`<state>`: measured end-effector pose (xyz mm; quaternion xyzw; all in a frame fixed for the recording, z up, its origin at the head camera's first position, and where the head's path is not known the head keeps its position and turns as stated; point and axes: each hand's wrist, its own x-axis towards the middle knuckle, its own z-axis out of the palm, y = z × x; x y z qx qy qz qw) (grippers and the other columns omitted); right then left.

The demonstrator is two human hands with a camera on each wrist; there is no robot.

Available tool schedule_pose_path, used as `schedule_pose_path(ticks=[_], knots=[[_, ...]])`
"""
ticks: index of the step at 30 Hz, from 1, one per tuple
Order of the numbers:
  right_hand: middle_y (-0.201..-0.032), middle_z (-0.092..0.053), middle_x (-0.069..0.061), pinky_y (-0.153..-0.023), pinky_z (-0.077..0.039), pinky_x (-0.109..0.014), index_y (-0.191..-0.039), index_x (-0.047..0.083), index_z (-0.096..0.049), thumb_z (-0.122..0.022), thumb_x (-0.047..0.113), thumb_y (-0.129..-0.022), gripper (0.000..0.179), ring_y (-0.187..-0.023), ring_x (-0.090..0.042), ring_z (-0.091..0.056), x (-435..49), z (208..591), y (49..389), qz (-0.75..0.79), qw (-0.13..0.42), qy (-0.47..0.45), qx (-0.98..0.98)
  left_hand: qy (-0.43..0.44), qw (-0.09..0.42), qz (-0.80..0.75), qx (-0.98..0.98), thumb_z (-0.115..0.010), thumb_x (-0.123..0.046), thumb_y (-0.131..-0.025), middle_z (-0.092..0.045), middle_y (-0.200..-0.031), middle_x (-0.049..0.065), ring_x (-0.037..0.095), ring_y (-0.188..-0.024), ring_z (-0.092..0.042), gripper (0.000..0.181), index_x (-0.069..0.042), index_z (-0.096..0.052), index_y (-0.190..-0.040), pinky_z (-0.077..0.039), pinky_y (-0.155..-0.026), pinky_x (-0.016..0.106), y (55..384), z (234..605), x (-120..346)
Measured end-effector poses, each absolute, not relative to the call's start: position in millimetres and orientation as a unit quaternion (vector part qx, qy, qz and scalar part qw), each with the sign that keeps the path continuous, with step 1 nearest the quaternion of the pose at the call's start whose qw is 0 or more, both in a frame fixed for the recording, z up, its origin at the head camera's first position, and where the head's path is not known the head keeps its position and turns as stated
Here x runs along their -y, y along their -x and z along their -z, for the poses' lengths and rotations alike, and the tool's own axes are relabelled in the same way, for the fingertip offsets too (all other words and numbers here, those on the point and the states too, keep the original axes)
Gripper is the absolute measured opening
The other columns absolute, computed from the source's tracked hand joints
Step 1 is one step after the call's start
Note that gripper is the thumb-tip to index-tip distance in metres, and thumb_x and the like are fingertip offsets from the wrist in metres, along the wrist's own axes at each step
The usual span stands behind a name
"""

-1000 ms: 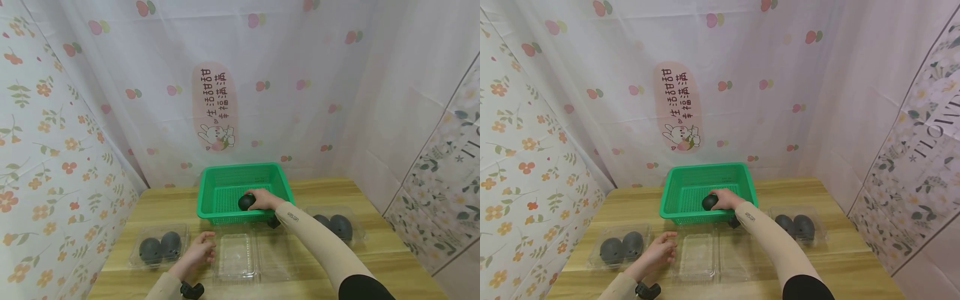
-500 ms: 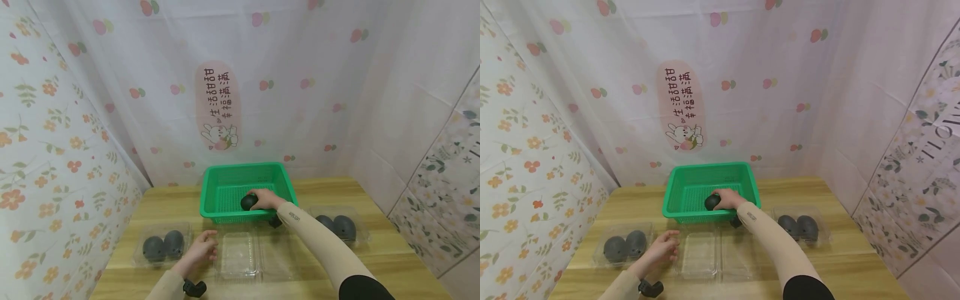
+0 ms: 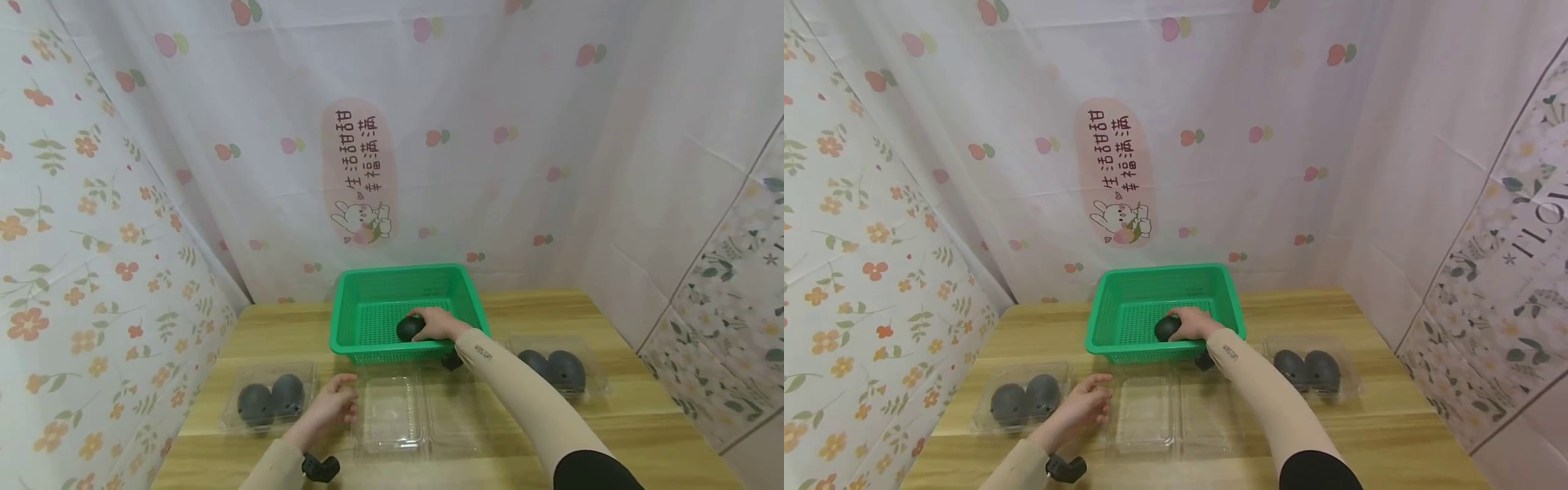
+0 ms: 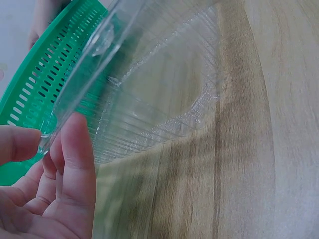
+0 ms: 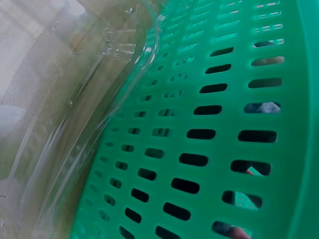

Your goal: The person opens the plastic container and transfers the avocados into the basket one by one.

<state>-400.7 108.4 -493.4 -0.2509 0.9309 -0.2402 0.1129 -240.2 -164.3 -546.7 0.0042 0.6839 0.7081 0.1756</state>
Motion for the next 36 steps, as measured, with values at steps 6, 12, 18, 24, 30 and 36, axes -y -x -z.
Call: schedule_pose_path(ticks=[6,12,18,24,30,36], knots=[[-0.123,-0.061,-0.009,-0.084,-0.049,-0.045,-0.135,0.016,-0.056,-0.080,0.027,-0.081,0.060,-0.106,-0.028,-0.058,-105.1,493.9,399.9,0.233,0.117,0.251,-0.932,-0.003,0.176,-0.712,-0.680,-0.047,-0.003,-0.097,-0.050,-0.089,0.010,0.014,-0.069,-0.052,0.050,0.011,-0.025,-0.140,-0.051,-0.058,0.027,238.7,549.1,167.6],[-0.123,-0.060,-0.010,-0.087,-0.046,-0.050,-0.135,0.015,-0.055,-0.080,0.028,-0.081,0.061,-0.108,-0.031,-0.057,-103.4,492.9,398.4,0.235,0.124,0.248,-0.931,-0.003,0.178,-0.716,-0.675,-0.046,-0.002,-0.096,-0.050,-0.087,0.009,0.014,-0.068,-0.052,0.051,0.012,-0.024,-0.140,-0.050,-0.057,0.027,236.0,549.1,169.2],[-0.125,-0.059,-0.009,-0.093,-0.039,-0.057,-0.135,0.017,-0.056,-0.080,0.028,-0.081,0.060,-0.112,-0.032,-0.054,-105.6,493.8,401.2,0.227,0.119,0.239,-0.937,-0.008,0.175,-0.714,-0.677,-0.046,-0.001,-0.096,-0.050,-0.089,0.009,0.013,-0.068,-0.052,0.050,0.012,-0.025,-0.139,-0.052,-0.057,0.027,236.6,548.2,166.5],[-0.128,-0.058,-0.010,-0.096,-0.034,-0.062,-0.135,0.017,-0.056,-0.078,0.027,-0.082,0.058,-0.115,-0.035,-0.053,-106.9,496.1,400.6,0.213,0.123,0.237,-0.940,-0.006,0.173,-0.712,-0.680,-0.046,-0.001,-0.095,-0.050,-0.088,0.009,0.013,-0.067,-0.052,0.049,0.012,-0.026,-0.138,-0.052,-0.056,0.027,237.2,549.5,165.4],[-0.131,-0.057,-0.009,-0.101,-0.028,-0.067,-0.134,0.019,-0.057,-0.077,0.026,-0.084,0.055,-0.119,-0.035,-0.052,-106.6,493.3,399.1,0.203,0.124,0.234,-0.943,-0.003,0.171,-0.712,-0.681,-0.047,-0.001,-0.095,-0.050,-0.087,0.009,0.013,-0.067,-0.053,0.049,0.012,-0.027,-0.138,-0.052,-0.056,0.027,238.5,549.5,164.9],[-0.129,-0.059,-0.007,-0.101,-0.027,-0.067,-0.133,0.020,-0.058,-0.078,0.027,-0.083,0.054,-0.118,-0.034,-0.052,-105.4,491.0,399.6,0.194,0.131,0.234,-0.944,-0.005,0.171,-0.710,-0.683,-0.047,-0.001,-0.095,-0.050,-0.087,0.010,0.013,-0.068,-0.053,0.049,0.012,-0.027,-0.139,-0.053,-0.057,0.027,239.6,545.3,164.7]])
